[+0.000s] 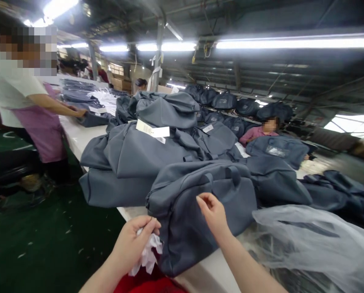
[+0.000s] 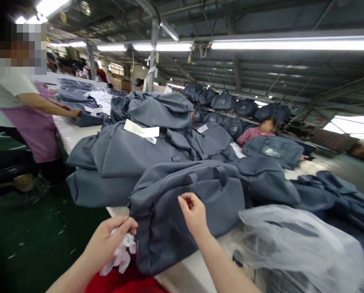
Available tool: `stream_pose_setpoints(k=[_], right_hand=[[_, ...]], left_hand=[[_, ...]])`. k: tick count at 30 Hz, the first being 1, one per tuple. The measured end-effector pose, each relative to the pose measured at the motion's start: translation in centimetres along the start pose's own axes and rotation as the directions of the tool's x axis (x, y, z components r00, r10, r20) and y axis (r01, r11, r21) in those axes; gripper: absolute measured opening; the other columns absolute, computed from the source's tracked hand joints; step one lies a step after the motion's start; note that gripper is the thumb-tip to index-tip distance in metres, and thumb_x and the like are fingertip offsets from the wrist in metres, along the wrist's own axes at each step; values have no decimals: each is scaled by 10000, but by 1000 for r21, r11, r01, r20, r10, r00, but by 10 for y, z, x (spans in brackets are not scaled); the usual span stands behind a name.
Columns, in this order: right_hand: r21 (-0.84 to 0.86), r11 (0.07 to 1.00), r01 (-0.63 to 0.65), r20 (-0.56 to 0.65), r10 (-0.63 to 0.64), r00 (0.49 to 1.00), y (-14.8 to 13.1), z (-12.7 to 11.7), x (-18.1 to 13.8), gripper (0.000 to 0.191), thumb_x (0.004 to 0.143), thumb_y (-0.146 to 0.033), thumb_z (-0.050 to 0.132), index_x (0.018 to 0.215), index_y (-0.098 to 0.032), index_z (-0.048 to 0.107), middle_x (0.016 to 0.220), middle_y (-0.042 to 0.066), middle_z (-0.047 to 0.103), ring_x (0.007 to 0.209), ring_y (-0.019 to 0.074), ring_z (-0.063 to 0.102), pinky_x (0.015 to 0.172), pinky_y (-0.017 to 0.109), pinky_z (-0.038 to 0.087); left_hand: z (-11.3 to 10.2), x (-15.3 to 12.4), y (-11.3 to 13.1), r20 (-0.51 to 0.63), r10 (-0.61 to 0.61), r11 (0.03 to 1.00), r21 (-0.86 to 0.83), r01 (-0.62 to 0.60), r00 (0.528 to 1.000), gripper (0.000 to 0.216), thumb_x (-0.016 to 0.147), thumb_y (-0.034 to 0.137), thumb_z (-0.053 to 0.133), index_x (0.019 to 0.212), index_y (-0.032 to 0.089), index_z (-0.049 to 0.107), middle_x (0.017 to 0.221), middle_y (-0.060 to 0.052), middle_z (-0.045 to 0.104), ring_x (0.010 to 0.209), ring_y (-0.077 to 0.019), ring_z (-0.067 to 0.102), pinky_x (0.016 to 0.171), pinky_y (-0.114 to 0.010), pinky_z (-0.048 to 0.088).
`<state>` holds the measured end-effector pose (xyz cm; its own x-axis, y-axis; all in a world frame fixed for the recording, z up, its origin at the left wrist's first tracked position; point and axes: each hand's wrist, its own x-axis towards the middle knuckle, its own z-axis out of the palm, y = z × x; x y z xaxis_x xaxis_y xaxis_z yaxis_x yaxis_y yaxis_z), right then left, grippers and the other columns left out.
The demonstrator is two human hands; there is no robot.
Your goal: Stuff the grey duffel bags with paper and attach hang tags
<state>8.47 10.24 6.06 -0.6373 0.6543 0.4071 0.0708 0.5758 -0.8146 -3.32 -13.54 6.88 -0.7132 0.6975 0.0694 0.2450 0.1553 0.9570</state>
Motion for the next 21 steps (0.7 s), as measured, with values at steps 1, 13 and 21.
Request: stream_pose_setpoints(k=[1,13,21], right_hand=[[35,999,-38,-109,42,993,6,-5,10,219,835,-360,591,932,-165,617,769,34,627,557,129,500,540,276,413],[690,691,-214,210,92,973,-8,-32,118,399,793,-413,571,1071,-132,633,476,-69,475,386,68,293,405,220,185],[619,744,-250,538,-171,825,-4,-66,133,523,701,-272,694,1207,-175,606,488,-99,405,434,49,294,426,189,178]], left_hand=[[-2,1,14,37,3,1000,-22,-2,999,361,876,425,488,707,177,689,696,-43,686,722,-195,644,738,-306,497],[8,121,167,634,-81,993,-16,117,769,320,741,432,670,735,113,700,641,-54,680,582,-136,586,601,-231,449],[50,192,187,659,-210,918,388,-87,722,412,642,545,658,722,142,700,636,-42,658,574,-153,554,580,-255,433]])
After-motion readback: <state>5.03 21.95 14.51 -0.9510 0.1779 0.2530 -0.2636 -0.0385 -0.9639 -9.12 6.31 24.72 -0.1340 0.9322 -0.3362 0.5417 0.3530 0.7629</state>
